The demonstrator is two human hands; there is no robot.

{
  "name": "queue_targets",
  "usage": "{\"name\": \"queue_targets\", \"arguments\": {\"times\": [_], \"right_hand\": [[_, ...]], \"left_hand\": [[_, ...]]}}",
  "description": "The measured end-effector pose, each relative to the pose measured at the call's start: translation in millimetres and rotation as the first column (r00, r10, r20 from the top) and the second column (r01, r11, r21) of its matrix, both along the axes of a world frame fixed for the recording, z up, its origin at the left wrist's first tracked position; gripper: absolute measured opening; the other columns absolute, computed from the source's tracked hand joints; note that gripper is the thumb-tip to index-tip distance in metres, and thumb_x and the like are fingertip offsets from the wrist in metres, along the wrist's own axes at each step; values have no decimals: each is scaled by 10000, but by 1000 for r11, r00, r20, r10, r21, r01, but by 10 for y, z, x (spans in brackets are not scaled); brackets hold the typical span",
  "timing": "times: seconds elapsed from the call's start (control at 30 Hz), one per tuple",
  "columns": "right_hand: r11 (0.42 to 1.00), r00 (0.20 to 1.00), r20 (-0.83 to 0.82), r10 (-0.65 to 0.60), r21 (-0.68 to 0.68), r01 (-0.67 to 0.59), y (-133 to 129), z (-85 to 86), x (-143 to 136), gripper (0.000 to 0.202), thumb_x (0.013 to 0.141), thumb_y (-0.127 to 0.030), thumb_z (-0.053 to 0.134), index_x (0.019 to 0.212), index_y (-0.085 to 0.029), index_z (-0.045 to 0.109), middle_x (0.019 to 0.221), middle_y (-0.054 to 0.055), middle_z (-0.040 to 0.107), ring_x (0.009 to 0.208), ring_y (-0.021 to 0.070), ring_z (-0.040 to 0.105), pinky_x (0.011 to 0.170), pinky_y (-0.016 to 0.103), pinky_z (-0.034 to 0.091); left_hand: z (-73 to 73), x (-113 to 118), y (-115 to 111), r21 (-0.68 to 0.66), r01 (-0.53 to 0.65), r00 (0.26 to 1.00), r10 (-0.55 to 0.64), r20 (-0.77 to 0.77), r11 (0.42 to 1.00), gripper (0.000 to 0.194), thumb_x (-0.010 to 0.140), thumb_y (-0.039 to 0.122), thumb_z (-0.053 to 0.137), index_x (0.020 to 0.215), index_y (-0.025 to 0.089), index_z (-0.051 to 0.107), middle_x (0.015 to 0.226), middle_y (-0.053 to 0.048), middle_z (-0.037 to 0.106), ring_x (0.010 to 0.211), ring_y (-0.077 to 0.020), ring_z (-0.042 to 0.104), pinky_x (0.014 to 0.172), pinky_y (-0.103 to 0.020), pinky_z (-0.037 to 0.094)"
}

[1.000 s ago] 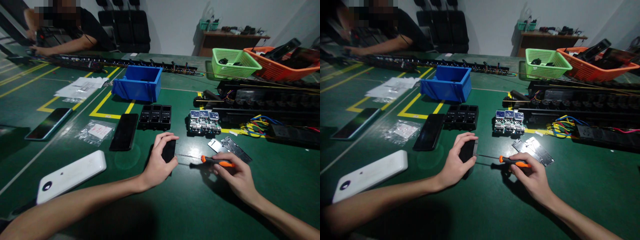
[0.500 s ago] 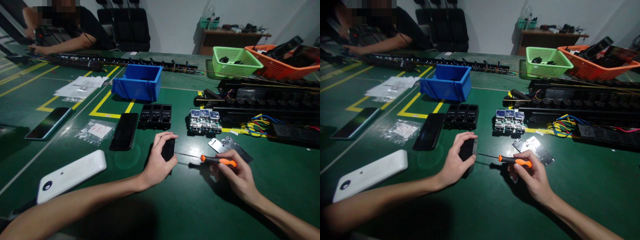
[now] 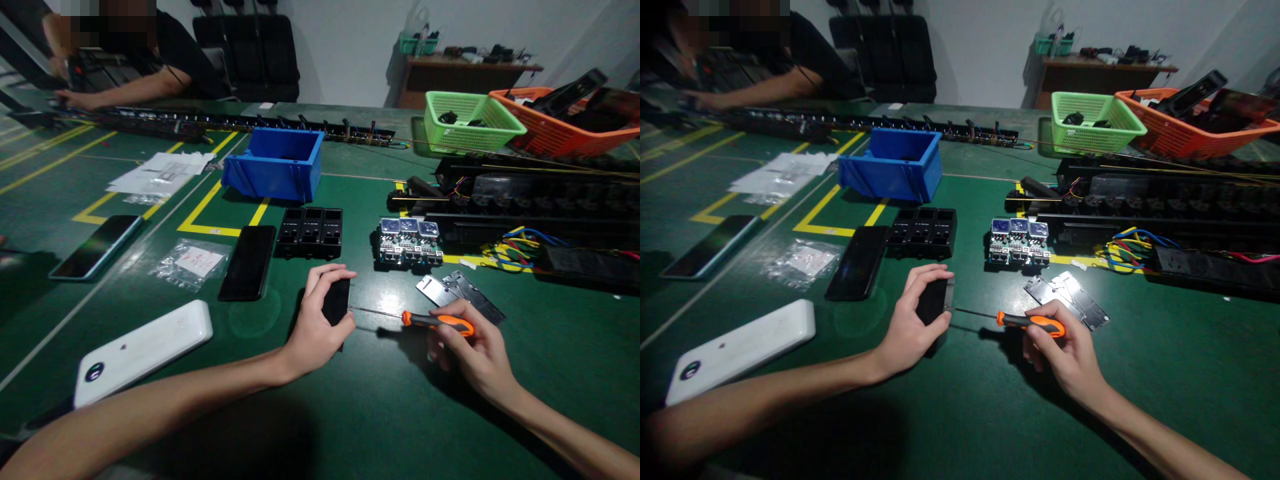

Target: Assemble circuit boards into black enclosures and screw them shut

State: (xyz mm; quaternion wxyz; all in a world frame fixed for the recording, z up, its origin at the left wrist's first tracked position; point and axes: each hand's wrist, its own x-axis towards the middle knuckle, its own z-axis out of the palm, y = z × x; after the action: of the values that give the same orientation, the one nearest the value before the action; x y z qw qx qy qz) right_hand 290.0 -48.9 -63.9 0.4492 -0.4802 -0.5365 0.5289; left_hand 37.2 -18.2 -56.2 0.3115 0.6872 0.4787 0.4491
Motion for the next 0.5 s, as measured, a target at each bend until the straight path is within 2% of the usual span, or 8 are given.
{"name": "queue_targets", "arguments": {"times": [0.17, 0.23, 0.3, 0.37, 0.43, 0.5], "right_hand": [[999, 998, 64, -23, -28, 25, -6, -13, 4, 199, 906, -399, 593, 926, -204, 553, 492, -36, 587, 343, 80, 465, 326, 154, 338], [1000, 997, 82, -2, -26, 4, 0, -16, 10, 200, 926, -403, 560, 892, -206, 557, 496, -33, 584, 357, 80, 473, 345, 159, 357], [1000, 997, 75, 13, 7, -13, 8, -19, 18, 181, 934, -399, 546, 932, -218, 558, 596, -13, 622, 452, 106, 560, 427, 192, 452], [998, 999, 43, 5, 64, -8, 13, -24, 28, 191, 915, -379, 581, 1048, -250, 535, 797, 8, 648, 592, 134, 640, 557, 242, 538], [994, 1000, 25, -2, 109, -1, 14, -29, 39, 238, 895, -341, 615, 1102, -279, 514, 956, 15, 615, 637, 128, 657, 609, 257, 562], [991, 999, 37, -11, 131, 6, 16, -31, 47, 193, 899, -311, 613, 1075, -274, 541, 989, 18, 596, 633, 114, 651, 596, 241, 563]], "left_hand": [[-3, 0, 5, 3, -2, 1000, 2, -7, 1000, 497, 727, 27, 580, 1178, 229, 537, 1259, -71, 478, 1253, -229, 459, 1108, -434, 350], [-3, -1, 6, 3, -1, 1000, 2, -6, 1000, 496, 726, 30, 581, 1178, 230, 537, 1260, -70, 479, 1253, -229, 461, 1110, -432, 350], [-3, -4, 8, 3, -1, 1000, 1, 0, 1000, 496, 729, 31, 583, 1181, 231, 538, 1263, -70, 480, 1255, -228, 460, 1112, -430, 348], [-4, -7, 12, 1, -1, 1000, 1, 7, 1000, 491, 733, 29, 584, 1179, 230, 541, 1260, -69, 484, 1255, -227, 461, 1116, -430, 345], [-7, -9, 20, -5, -6, 1000, 6, 10, 1000, 490, 733, 26, 582, 1177, 230, 545, 1252, -68, 488, 1254, -226, 464, 1119, -431, 343], [-11, -9, 30, -9, -11, 1000, 11, 10, 1000, 492, 731, 25, 581, 1177, 230, 549, 1249, -66, 491, 1252, -226, 467, 1121, -429, 344]]}}
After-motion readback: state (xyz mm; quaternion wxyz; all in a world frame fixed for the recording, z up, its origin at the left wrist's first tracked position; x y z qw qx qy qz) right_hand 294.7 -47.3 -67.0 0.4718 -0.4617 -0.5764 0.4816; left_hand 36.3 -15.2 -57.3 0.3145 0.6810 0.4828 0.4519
